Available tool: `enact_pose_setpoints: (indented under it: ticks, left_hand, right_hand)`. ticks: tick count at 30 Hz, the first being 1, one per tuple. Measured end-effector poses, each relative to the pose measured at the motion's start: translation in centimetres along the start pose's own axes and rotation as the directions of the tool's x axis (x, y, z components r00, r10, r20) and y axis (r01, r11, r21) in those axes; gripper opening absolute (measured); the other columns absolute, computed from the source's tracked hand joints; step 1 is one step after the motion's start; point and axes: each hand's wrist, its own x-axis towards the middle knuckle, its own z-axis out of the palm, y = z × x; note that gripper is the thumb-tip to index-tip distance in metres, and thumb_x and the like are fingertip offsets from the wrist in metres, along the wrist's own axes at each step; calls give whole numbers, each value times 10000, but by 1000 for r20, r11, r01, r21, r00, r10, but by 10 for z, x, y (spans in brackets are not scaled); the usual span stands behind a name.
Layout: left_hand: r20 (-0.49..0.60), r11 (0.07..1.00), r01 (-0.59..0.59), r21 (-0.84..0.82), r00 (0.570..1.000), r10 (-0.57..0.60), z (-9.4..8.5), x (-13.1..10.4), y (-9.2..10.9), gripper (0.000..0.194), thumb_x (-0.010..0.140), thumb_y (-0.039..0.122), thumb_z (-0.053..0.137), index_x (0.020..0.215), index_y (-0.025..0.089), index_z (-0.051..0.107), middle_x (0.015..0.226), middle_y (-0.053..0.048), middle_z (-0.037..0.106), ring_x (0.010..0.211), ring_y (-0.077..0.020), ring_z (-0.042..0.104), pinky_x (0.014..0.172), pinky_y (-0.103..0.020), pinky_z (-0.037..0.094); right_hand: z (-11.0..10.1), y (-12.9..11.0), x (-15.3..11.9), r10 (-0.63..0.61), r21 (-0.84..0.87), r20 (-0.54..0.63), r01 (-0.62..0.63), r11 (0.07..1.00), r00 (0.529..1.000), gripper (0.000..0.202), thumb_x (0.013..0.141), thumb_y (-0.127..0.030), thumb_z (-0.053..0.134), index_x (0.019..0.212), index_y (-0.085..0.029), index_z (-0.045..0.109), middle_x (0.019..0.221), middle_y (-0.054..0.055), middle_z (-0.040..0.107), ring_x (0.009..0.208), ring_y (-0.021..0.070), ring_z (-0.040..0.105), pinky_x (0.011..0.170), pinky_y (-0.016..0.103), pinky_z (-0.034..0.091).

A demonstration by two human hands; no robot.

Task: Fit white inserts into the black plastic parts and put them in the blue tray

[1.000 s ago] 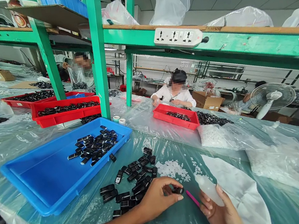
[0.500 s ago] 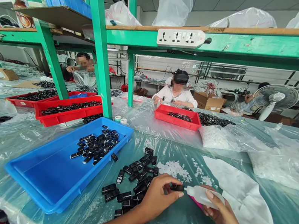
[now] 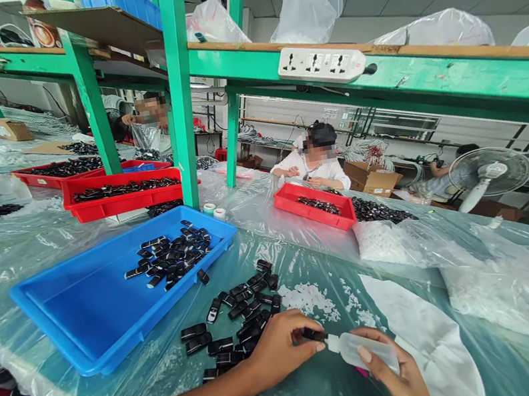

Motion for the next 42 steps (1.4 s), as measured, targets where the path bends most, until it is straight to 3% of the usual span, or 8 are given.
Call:
enact_pose_setpoints:
  ticks: [13,18,23,28,33,36,39,42]
  left_hand:
    - [58,955,6,-295,998,12,5,3,-11,352,751,389,660,991,133,690,937,-96,682,783,-190,618,671,-241,479]
    - [68,937,27,-349,998,-3,6,3,-8,332,731,357,682,953,111,699,889,-101,681,715,-168,602,628,-226,469]
    - [61,926,34,-377,998,-12,8,3,-11,343,728,376,685,951,115,696,880,-93,674,738,-176,604,653,-242,473]
    - [23,851,94,-517,995,-96,7,8,-17,405,739,467,652,894,93,667,822,-85,650,688,-176,614,664,-285,492]
    - [-64,844,96,-528,986,-152,-2,10,-15,436,776,481,606,953,83,625,800,-88,641,623,-154,608,600,-268,478]
    - [-101,858,67,-510,985,-137,-7,11,-13,410,803,466,582,945,82,618,808,-87,637,629,-149,606,596,-257,470]
    - [-131,861,43,-507,983,-127,-8,12,-14,395,819,454,567,959,88,614,801,-74,626,622,-140,595,596,-255,468]
    - [-140,859,31,-511,983,-119,-5,12,-14,377,822,441,567,951,90,613,791,-68,619,624,-138,584,596,-254,472]
  right_hand:
    - [-3,3,3,72,192,-6,-70,979,997,416,609,-508,720,868,-187,665,705,10,628,564,133,515,519,230,426]
    - [-10,16,14,126,346,-4,-117,931,992,428,632,-486,719,950,-206,655,873,29,669,747,199,601,704,316,474]
    - [-23,21,29,20,73,-42,-17,997,999,546,563,-466,753,1024,-215,602,986,42,676,1022,274,566,858,334,421]
    - [-41,19,37,-66,-391,-52,41,919,996,445,627,-452,677,995,-226,568,925,38,689,914,253,617,758,305,448]
    - [-53,27,46,50,-516,-4,-45,855,999,518,670,-511,623,1063,-206,477,935,70,674,920,256,624,722,304,454]
    - [-55,24,44,-31,-571,-15,17,821,999,533,677,-553,624,1058,-215,469,992,80,640,983,268,581,698,309,449]
    - [-51,17,34,-397,-653,-143,215,726,907,369,730,-522,606,931,-227,512,938,63,607,876,244,562,607,295,425]
    - [-37,16,22,-743,-643,71,600,476,665,135,822,-355,562,817,-224,530,818,41,580,792,199,547,660,297,429]
